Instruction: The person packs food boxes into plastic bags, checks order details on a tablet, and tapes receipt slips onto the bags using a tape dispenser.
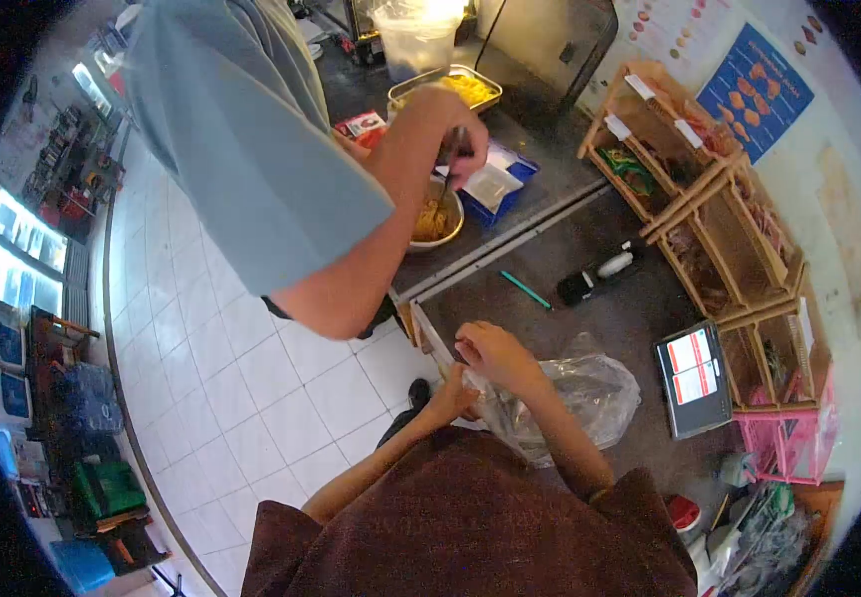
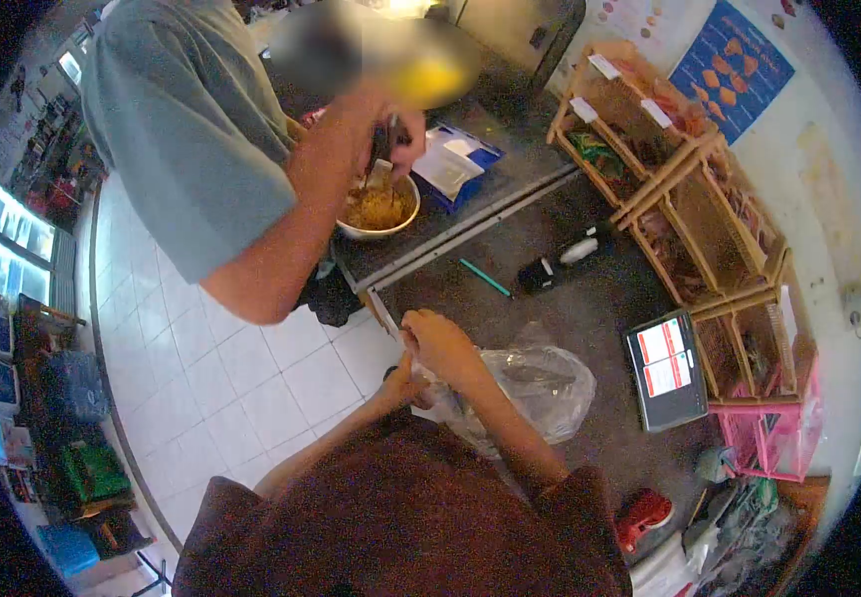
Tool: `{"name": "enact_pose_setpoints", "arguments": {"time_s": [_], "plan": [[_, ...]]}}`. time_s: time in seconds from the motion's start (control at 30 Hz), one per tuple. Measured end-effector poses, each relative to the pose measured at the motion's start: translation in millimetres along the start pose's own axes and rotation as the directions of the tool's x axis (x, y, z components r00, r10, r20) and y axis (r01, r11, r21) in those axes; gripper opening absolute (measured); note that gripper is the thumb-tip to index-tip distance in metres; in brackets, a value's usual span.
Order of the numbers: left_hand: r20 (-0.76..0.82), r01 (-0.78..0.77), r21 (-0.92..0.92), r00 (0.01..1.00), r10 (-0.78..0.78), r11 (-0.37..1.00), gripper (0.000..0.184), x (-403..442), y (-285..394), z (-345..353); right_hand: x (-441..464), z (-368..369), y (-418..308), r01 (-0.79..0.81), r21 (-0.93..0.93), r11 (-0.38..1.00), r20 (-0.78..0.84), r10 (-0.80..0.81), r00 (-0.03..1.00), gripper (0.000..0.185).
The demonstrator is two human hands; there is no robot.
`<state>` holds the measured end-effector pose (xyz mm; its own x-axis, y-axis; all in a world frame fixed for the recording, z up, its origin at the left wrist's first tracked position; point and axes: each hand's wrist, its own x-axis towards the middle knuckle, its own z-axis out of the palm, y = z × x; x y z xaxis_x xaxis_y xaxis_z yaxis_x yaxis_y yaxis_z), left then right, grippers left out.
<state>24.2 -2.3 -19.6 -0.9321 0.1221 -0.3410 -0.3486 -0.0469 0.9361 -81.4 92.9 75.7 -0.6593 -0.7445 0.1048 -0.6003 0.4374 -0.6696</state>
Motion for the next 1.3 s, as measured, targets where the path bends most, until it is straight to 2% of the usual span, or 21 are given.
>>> {"name": "enact_pose_setpoints", "arguments": {"time_s": [0.07,0.17,0.23,0.3,0.37,0.5,0.6,0.67,0.7,0.77,0.8,0.83,0.87,0.93,0.97,1.03,1.07,1.13,1.17,1.23,1.3], "plan": [[-0.029,-0.121,0.427,0.989,0.147,0.896,0.044,6,-18,-16,14,0,0,-0.014,0.07,0.997,0.055,0.01,0.998,0.016],[-0.078,0.094,0.233,0.994,-0.077,0.968,0.045,4,4,-26,20,3,11,0.013,0.055,0.998,0.18,-0.023,0.983,0.017],[-0.174,-0.119,0.374,0.965,0.196,0.92,0.043,15,-46,-29,26,-1,15,0.029,0.057,0.998,0.269,-0.043,0.962,0.017],[-0.16,-0.23,0.47,0.927,0.338,0.852,0.042,16,-44,-37,36,-16,16,0.022,0.095,0.995,0.358,-0.054,0.932,0.017],[-0.059,-0.266,0.508,0.938,0.342,0.819,0.041,11,-31,-47,43,-33,21,0.028,0.057,0.998,0.392,-0.048,0.918,0.018],[-0.061,-0.238,0.463,0.953,0.298,0.854,0.041,10,-25,-47,52,-49,20,-0.01,0.098,0.995,0.417,-0.032,0.909,0.019],[-0.066,-0.233,0.449,0.954,0.292,0.863,0.036,8,-46,-41,48,-11,43,0.083,0.129,0.988,0.408,-0.129,0.904,0.022],[-0.103,-0.163,0.444,0.968,0.231,0.881,0.029,9,-58,-50,40,17,46,-0.054,0.095,0.994,0.447,0.006,0.895,0.024],[-0.031,-0.358,0.418,0.913,0.407,0.835,0.025,15,-61,-56,32,16,31,-0.118,0.101,0.988,0.419,0.066,0.906,0.025],[-0.052,-0.004,0.338,0.998,0.023,0.941,0.023,9,-12,-51,20,22,17,-0.2,0.089,0.976,0.432,0.144,0.89,0.027],[-0.057,-0.019,0.403,0.997,0.046,0.915,0.026,13,-34,-61,16,30,20,-0.203,0.068,0.977,0.491,0.144,0.859,0.028],[-0.023,-0.098,0.594,0.99,0.138,0.798,0.028,13,-25,-57,10,50,22,-0.259,0.067,0.964,0.413,0.209,0.886,0.027],[-0.021,0.156,0.689,0.98,-0.195,0.708,0.035,20,-39,-65,-1,65,24,-0.302,0.066,0.951,0.339,0.263,0.903,0.025],[0.024,-0.013,0.703,1.0,-0.006,0.711,0.04,21,-37,-55,-22,60,22,-0.379,0.166,0.911,0.199,0.345,0.917,0.023],[0.071,-0.036,0.633,0.997,-0.012,0.773,0.04,23,-34,-52,-29,57,20,-0.392,0.216,0.894,0.137,0.37,0.919,0.022],[0.141,-0.057,0.468,0.99,-0.011,0.882,0.039,27,-26,-43,-44,44,21,-0.196,0.29,0.937,-0.219,0.264,0.939,0.018],[0.172,-0.061,0.376,0.985,-0.005,0.924,0.039,28,-23,-43,-50,36,17,-0.089,0.288,0.953,-0.392,0.202,0.898,0.016],[0.219,-0.053,0.177,0.976,0.013,0.983,0.039,31,-14,-37,-62,16,11,-0.02,0.398,0.917,-0.473,0.223,0.852,0.019],[0.242,-0.077,0.178,0.97,0.032,0.981,0.035,33,-2,-29,-70,4,8,0.022,0.445,0.895,-0.509,0.233,0.829,0.021],[0.277,-0.118,0.183,0.959,0.064,0.976,0.029,34,25,-11,-89,-17,7,-0.105,0.426,0.899,-0.344,0.269,0.9,0.022],[0.327,-0.092,0.361,0.944,-0.034,0.928,0.024,38,26,-19,-104,-26,15,-0.255,0.366,0.895,-0.205,0.344,0.916,0.024]]}}
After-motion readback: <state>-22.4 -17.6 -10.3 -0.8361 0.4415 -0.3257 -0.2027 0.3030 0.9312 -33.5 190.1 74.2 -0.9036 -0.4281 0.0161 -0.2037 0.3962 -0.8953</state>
